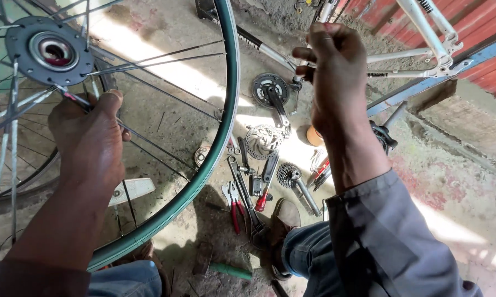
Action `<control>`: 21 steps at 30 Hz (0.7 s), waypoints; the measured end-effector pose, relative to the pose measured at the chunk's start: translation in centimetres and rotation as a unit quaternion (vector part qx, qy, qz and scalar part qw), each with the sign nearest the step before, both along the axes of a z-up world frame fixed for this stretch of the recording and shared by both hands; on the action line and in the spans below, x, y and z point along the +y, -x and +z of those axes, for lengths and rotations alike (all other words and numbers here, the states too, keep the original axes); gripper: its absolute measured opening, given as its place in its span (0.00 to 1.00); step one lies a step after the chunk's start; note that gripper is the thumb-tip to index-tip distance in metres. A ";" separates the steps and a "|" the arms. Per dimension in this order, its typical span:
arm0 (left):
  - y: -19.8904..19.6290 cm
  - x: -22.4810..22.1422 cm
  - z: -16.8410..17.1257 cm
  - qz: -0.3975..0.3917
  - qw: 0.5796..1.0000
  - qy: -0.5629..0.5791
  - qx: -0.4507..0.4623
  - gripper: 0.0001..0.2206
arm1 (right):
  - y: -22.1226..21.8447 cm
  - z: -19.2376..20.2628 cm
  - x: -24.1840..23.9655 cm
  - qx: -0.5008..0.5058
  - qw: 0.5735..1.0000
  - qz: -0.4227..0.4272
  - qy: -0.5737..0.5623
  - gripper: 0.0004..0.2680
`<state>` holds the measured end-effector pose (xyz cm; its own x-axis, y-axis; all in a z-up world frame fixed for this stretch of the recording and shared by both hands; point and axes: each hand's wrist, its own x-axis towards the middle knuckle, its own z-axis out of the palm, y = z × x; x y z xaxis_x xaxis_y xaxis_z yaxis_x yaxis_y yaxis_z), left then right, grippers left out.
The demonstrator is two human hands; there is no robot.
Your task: Applying grease and installing ball bearings into a bicycle wheel hub.
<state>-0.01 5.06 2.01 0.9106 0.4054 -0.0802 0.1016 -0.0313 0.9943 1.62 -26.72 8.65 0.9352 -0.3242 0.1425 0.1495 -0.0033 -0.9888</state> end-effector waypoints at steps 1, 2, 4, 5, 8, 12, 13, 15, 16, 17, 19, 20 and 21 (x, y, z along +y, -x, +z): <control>0.1 0.0 0.0 0.002 1.000 -0.001 0.001 0.11 | 0.1 -0.2 0.4 0.001 1.000 0.002 -0.001 0.08; 0.1 0.0 0.0 -0.003 1.000 -0.008 0.011 0.11 | 0.2 -0.3 0.9 -0.007 1.000 0.014 0.027 0.09; 0.0 0.0 -0.1 -0.007 1.000 -0.016 0.022 0.11 | 0.1 -0.5 1.6 -0.015 0.998 0.029 0.053 0.10; 0.0 0.0 -0.3 -0.007 0.999 -0.019 0.026 0.11 | 0.2 -0.6 1.8 -0.026 0.996 0.043 0.072 0.10; 0.0 0.3 -0.5 -0.008 0.999 -0.021 0.038 0.10 | 0.2 -0.3 2.0 -0.025 0.983 0.075 0.163 0.10; -0.2 1.6 -0.5 -0.007 0.998 -0.043 0.048 0.10 | 0.2 -0.2 -0.1 0.003 0.890 0.170 0.423 0.07; -0.3 2.0 -0.3 -0.002 0.998 -0.043 0.050 0.10 | 0.1 -0.1 0.0 0.003 0.889 0.176 0.422 0.07; -0.4 2.7 0.1 0.013 0.994 -0.078 0.076 0.11 | 0.1 0.3 0.5 0.310 0.728 0.243 0.562 0.16; -0.1 3.1 -0.3 0.018 0.994 -0.078 0.077 0.11 | 0.4 -1.1 0.4 0.308 0.726 0.247 0.563 0.16; -0.2 3.4 -0.6 0.023 0.991 -0.104 0.080 0.14 | 0.6 -2.2 0.2 0.407 0.738 0.277 0.461 0.14; -0.2 4.0 -1.2 0.031 0.988 -0.130 0.080 0.17 | 1.1 -2.5 1.0 0.495 0.735 0.302 0.352 0.12; -0.3 4.3 -1.7 0.041 0.990 -0.114 0.074 0.18 | 1.6 -1.6 2.0 0.482 0.681 0.322 0.447 0.13; -0.3 4.7 -2.2 0.050 0.991 -0.099 0.069 0.19 | 2.0 -0.8 3.0 0.463 0.620 0.337 0.536 0.15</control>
